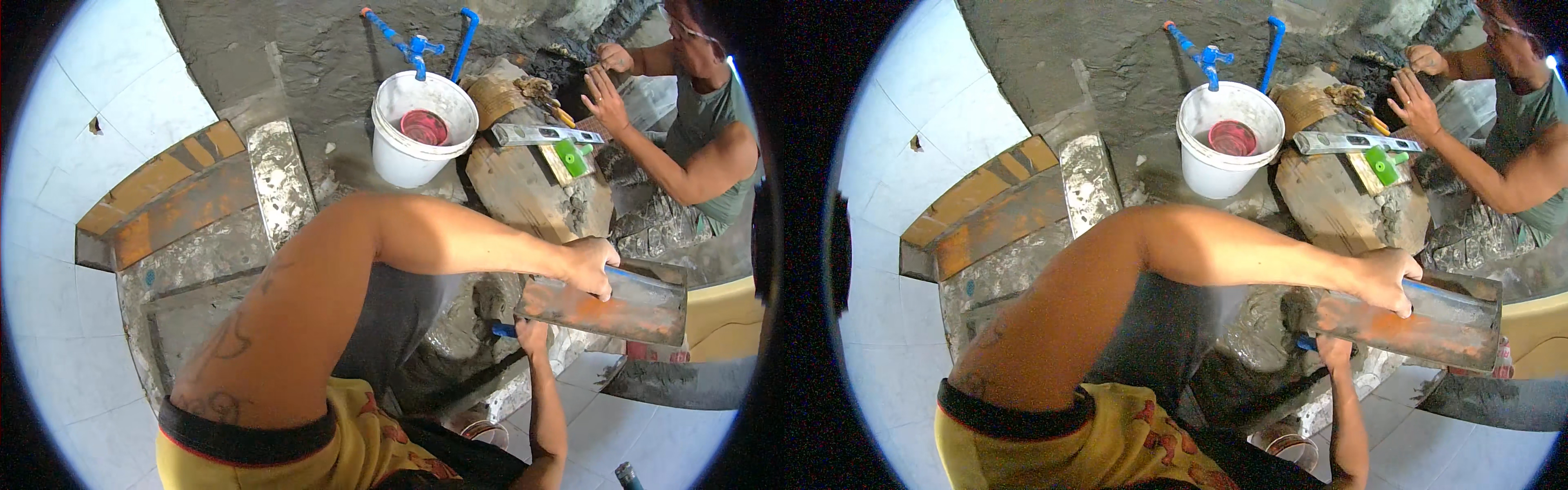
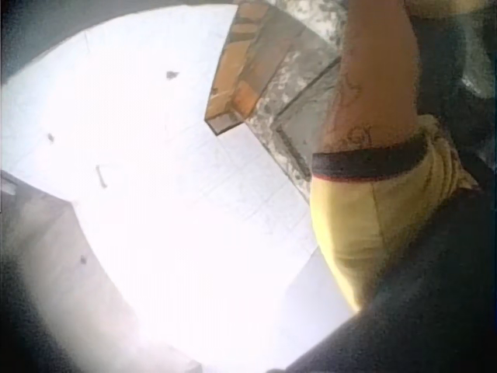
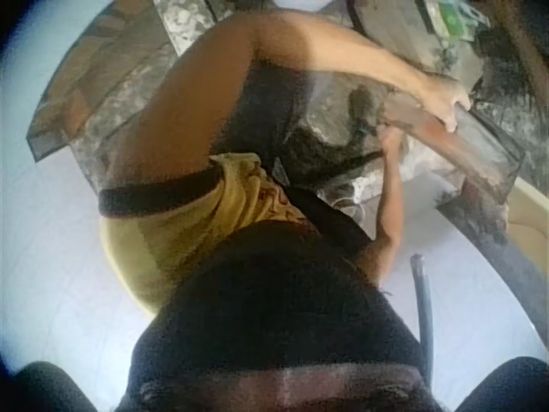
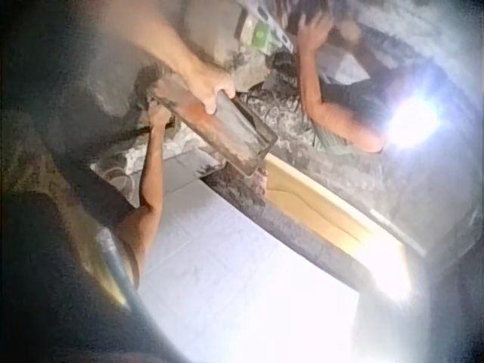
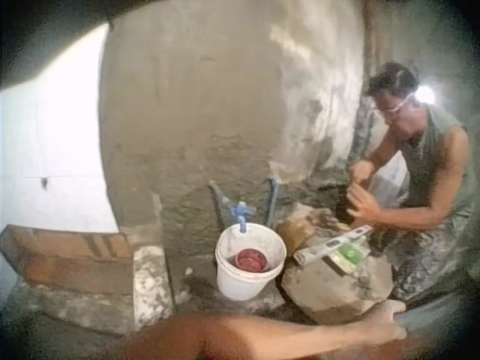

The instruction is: The person mixes and scoops wet cement from a floor trough using a trowel onto a plastering float, smooths the mortar, and stands up holding the tools.

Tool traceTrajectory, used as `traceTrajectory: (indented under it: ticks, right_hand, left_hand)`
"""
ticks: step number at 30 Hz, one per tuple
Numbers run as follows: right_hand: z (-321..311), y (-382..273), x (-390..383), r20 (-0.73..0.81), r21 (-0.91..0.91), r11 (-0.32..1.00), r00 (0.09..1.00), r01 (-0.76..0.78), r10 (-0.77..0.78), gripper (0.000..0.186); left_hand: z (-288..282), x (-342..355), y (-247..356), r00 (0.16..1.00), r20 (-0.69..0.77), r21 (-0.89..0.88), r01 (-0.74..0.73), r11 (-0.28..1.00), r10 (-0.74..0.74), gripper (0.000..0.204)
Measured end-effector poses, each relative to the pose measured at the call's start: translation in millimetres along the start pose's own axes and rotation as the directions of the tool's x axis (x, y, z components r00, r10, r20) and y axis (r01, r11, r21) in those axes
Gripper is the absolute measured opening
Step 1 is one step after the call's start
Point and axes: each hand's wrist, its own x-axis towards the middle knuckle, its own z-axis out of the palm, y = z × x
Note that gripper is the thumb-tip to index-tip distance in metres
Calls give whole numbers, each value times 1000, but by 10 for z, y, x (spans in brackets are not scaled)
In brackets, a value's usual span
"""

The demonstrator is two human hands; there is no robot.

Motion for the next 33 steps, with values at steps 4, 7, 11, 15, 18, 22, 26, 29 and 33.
traceTrajectory:
  ticks: [4, 7, 11, 15, 18, 22, 26, 29, 33]
  right_hand:
    - [42, -21, 83, -103, -65, 992, 988, 108, -114, 29]
    - [107, -77, 130, -152, -103, 972, 962, 212, -226, 22]
    - [349, 639, -83, -99, 562, 813, 963, -154, 251, 13]
    - [461, 586, 39, 22, 856, 476, 934, -203, 357, 10]
    - [312, 401, 143, -164, 88, 978, 971, 189, -173, 10]
    - [247, 232, 156, -53, -146, 976, 984, 162, -172, 19]
    - [421, 451, 52, -78, 172, 985, 997, 20, -6, 22]
    - [421, 358, 108, -48, 355, 932, 994, -74, 97, 23]
    - [306, 321, 68, -19, 3, 997, 997, 78, -78, 21]
  left_hand:
    - [0, -31, -15, 1000, -19, 38, 4, 999, -3, 31]
    - [19, -62, -41, 1000, -20, -19, -14, 1000, 13, 30]
    - [111, -3, 54, 1000, 13, -29, -20, 999, 21, 29]
    - [103, 28, -123, 999, 0, 2, -48, 999, 48, 29]
    - [105, 22, -161, 999, -1, 8, -46, 999, 46, 31]
    - [112, 21, -160, 1000, 5, 59, -29, 998, 29, 32]
    - [144, 39, -127, 997, 21, 89, -72, 993, 70, 32]
    - [123, 1, -160, 997, 3, 107, -72, 992, 72, 32]
    - [120, -28, -105, 999, 13, 58, -47, 997, 46, 32]
